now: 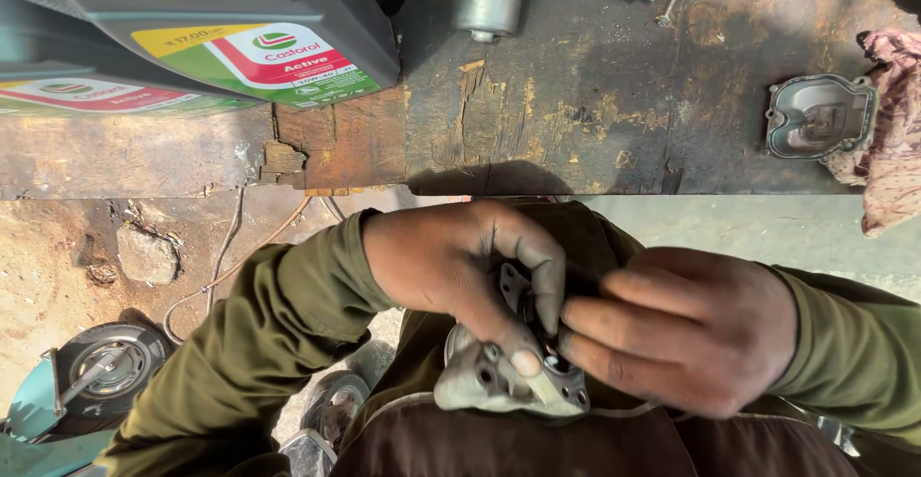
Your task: The recorder is cleaning and reassembling components of a motorcycle engine or starter motor on a workbench.
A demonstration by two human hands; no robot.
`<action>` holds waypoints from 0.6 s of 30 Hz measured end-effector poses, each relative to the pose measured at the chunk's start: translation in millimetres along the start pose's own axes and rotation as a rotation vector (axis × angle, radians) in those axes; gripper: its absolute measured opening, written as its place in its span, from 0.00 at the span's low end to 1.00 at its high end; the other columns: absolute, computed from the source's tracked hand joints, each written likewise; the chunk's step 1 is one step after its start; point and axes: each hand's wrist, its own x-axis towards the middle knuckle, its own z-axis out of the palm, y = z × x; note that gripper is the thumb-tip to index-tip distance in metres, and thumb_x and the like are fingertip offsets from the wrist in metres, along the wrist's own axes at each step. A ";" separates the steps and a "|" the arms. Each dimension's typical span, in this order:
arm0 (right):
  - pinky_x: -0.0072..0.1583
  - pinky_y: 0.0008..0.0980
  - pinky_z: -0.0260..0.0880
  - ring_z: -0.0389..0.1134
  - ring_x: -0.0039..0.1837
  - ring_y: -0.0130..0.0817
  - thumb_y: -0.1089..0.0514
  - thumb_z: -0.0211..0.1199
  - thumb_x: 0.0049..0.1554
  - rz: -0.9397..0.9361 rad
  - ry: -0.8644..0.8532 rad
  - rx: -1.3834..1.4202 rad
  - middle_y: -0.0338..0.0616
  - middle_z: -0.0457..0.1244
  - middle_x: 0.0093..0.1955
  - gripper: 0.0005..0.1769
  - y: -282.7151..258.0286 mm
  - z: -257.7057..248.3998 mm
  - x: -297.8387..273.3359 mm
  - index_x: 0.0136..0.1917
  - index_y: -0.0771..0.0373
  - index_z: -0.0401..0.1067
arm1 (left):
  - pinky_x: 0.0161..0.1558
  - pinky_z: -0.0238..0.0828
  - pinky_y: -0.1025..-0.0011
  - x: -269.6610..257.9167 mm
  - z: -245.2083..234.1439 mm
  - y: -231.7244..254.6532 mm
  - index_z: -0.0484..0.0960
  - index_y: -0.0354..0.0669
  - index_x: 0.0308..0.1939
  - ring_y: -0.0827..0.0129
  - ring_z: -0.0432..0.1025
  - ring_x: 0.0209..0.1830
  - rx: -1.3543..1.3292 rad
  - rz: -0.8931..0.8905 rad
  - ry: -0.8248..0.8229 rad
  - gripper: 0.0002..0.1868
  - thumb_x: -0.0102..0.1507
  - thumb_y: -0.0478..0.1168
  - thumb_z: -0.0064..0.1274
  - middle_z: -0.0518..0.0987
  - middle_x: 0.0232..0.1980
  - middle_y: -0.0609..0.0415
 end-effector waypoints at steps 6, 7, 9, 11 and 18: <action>0.45 0.35 0.75 0.69 0.49 0.36 0.53 0.64 0.51 -0.077 0.057 -0.042 0.45 0.66 0.52 0.18 -3.2 -4.9 7.9 0.53 0.63 0.79 | 0.41 0.75 0.77 -3.4 8.1 26.1 0.85 0.36 0.43 0.79 0.75 0.38 0.172 -0.006 -0.056 0.14 0.59 0.39 0.71 0.84 0.39 0.59; 0.45 0.35 0.75 0.69 0.49 0.36 0.53 0.64 0.51 -0.080 0.065 -0.044 0.45 0.66 0.52 0.18 -4.5 -1.9 6.0 0.53 0.63 0.79 | 0.41 0.75 0.77 -3.1 7.4 25.1 0.85 0.36 0.43 0.79 0.75 0.38 0.177 -0.011 -0.051 0.14 0.59 0.39 0.71 0.84 0.39 0.59; 0.47 0.37 0.76 0.69 0.50 0.39 0.53 0.63 0.51 -0.009 0.102 0.012 0.46 0.66 0.53 0.18 -6.6 5.6 1.1 0.52 0.62 0.79 | 0.39 0.74 0.76 -1.8 5.1 22.1 0.86 0.36 0.43 0.79 0.75 0.37 0.145 -0.106 -0.032 0.14 0.59 0.40 0.69 0.83 0.38 0.59; 0.48 0.37 0.76 0.69 0.51 0.39 0.53 0.65 0.55 0.023 0.157 0.043 0.46 0.66 0.54 0.15 -7.9 21.4 -16.2 0.54 0.61 0.79 | 0.39 0.74 0.76 -0.1 4.1 21.9 0.86 0.37 0.44 0.79 0.75 0.37 0.140 -0.155 -0.010 0.14 0.59 0.40 0.69 0.84 0.38 0.59; 0.47 0.35 0.76 0.67 0.50 0.38 0.53 0.65 0.57 0.144 0.348 0.133 0.45 0.66 0.55 0.12 -13.6 43.2 -34.8 0.52 0.59 0.79 | 0.43 0.75 0.75 10.6 5.7 21.9 0.86 0.39 0.44 0.77 0.76 0.39 0.106 -0.246 0.024 0.15 0.58 0.42 0.70 0.84 0.41 0.58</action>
